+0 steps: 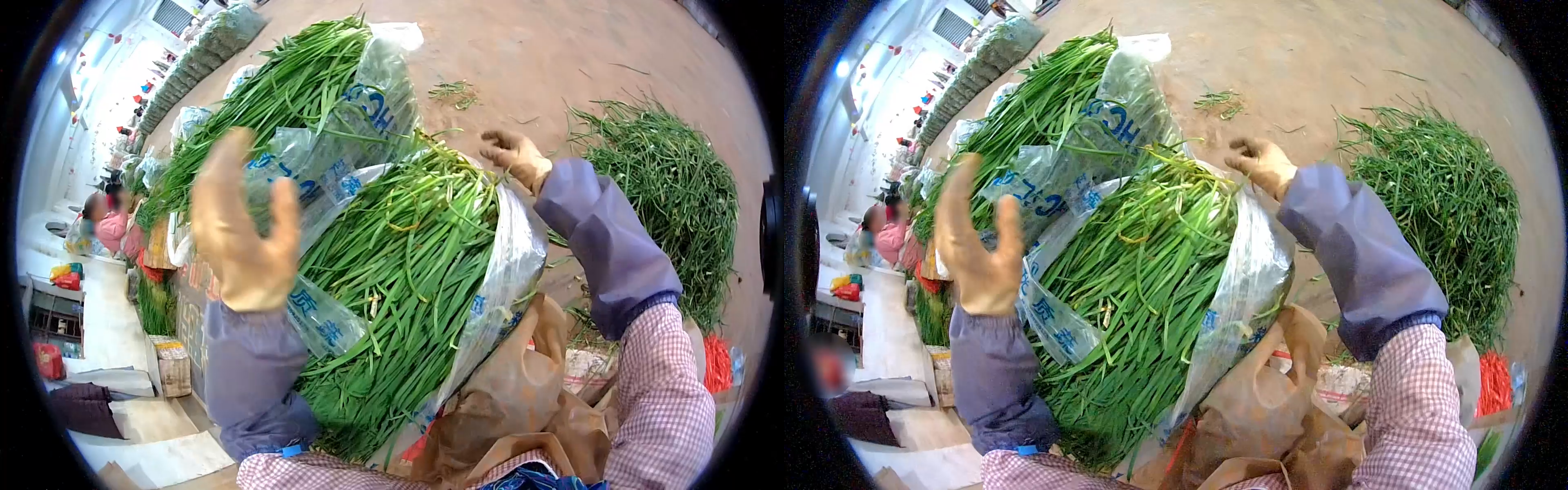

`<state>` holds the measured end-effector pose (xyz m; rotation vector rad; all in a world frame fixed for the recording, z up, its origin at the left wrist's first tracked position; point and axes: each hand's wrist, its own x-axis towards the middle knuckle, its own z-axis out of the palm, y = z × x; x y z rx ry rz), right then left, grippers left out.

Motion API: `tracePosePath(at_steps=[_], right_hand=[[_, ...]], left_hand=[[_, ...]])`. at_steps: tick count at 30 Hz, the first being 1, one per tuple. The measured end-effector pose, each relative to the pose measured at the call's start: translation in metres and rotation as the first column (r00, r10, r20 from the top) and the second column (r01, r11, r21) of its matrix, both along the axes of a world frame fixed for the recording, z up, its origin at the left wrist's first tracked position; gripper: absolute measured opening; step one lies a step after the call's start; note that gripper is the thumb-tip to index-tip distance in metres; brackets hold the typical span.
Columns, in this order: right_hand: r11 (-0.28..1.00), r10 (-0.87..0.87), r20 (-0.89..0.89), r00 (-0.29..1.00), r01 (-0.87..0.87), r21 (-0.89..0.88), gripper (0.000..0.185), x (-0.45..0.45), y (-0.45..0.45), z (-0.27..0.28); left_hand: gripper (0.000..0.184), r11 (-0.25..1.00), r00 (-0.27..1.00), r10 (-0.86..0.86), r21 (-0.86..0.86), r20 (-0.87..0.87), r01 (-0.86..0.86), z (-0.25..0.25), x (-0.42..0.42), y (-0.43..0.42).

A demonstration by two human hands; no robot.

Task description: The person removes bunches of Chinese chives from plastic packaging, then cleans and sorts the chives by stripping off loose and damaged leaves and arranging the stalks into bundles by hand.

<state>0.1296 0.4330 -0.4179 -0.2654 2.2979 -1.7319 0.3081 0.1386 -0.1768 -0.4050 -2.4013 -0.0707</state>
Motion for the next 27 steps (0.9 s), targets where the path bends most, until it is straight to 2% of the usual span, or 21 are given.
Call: tracePosePath(at_steps=[1,2,4,5,6,8,9,10,12,14,15,17,18,21,24,25,27], right_hand=[[0.999,-0.047,-0.048,0.998,0.047,0.012,0.046,0.008,-0.005,0.027],[0.993,-0.087,-0.087,0.992,0.080,-0.082,0.043,0.012,-0.012,0.036],[0.954,-0.173,-0.155,0.973,0.127,-0.271,0.037,0.019,-0.024,0.051],[0.957,-0.151,-0.163,0.975,0.103,-0.271,0.034,0.028,-0.026,0.061],[0.932,-0.179,-0.172,0.969,0.111,-0.344,0.030,0.036,-0.033,0.063],[0.933,-0.156,-0.109,0.982,0.110,-0.343,0.024,0.055,-0.038,0.070],[0.946,-0.170,-0.143,0.975,0.120,-0.303,0.018,0.060,-0.039,0.069],[0.933,-0.164,-0.097,0.982,0.122,-0.338,0.018,0.066,-0.038,0.066],[0.926,-0.123,-0.118,0.985,0.071,-0.370,0.017,0.075,-0.034,0.058],[0.969,-0.104,-0.298,0.949,0.029,-0.245,0.017,0.085,-0.032,0.055],[0.984,-0.084,-0.385,0.919,0.016,-0.175,0.017,0.088,-0.030,0.055],[0.997,-0.028,-0.483,0.875,-0.013,-0.081,0.017,0.090,-0.025,0.054],[0.999,-0.010,-0.521,0.853,-0.013,-0.040,0.017,0.090,-0.023,0.052],[0.999,-0.039,-0.576,0.817,0.027,-0.030,0.017,0.097,-0.021,0.051],[0.999,-0.023,-0.498,0.867,-0.004,-0.053,0.017,0.099,-0.019,0.051],[0.999,-0.023,-0.512,0.859,-0.004,-0.050,0.018,0.100,-0.018,0.051],[0.999,-0.019,-0.542,0.840,-0.004,-0.042,0.018,0.101,-0.018,0.050]], left_hand=[[0.047,0.992,0.987,-0.118,0.066,0.111,0.111,0.001,0.004,0.013],[0.047,0.986,0.943,-0.166,0.024,0.289,0.167,-0.005,0.004,0.026],[0.068,0.997,0.816,-0.070,0.064,0.574,0.041,-0.030,-0.001,0.045],[0.081,0.999,0.778,-0.019,0.044,0.628,-0.011,-0.048,-0.010,0.045],[0.089,0.998,0.729,0.027,0.020,0.684,-0.056,-0.061,-0.022,0.046],[0.093,0.983,0.634,0.178,-0.103,0.753,-0.153,-0.075,-0.041,0.050],[0.094,0.982,0.633,0.170,-0.079,0.756,-0.169,-0.075,-0.046,0.051],[0.095,0.981,0.628,0.165,-0.058,0.760,-0.188,-0.072,-0.049,0.051],[0.094,0.959,0.631,0.192,-0.008,0.751,-0.282,-0.071,-0.051,0.044],[0.090,0.965,0.710,0.247,-0.102,0.660,-0.241,-0.078,-0.049,0.035],[0.087,0.966,0.705,0.245,-0.106,0.665,-0.236,-0.077,-0.046,0.039],[0.080,0.966,0.711,0.251,-0.117,0.657,-0.233,-0.080,-0.035,0.052],[0.073,0.972,0.771,0.236,-0.155,0.591,-0.179,-0.092,-0.029,0.054],[0.063,0.974,0.846,0.198,-0.194,0.495,-0.114,-0.104,-0.015,0.068],[0.064,0.975,0.878,0.179,-0.203,0.445,-0.096,-0.109,-0.013,0.066],[0.070,0.974,0.804,0.216,-0.182,0.554,-0.136,-0.105,-0.013,0.066],[0.074,0.982,0.734,0.163,-0.033,0.660,-0.188,-0.112,-0.024,0.054]])
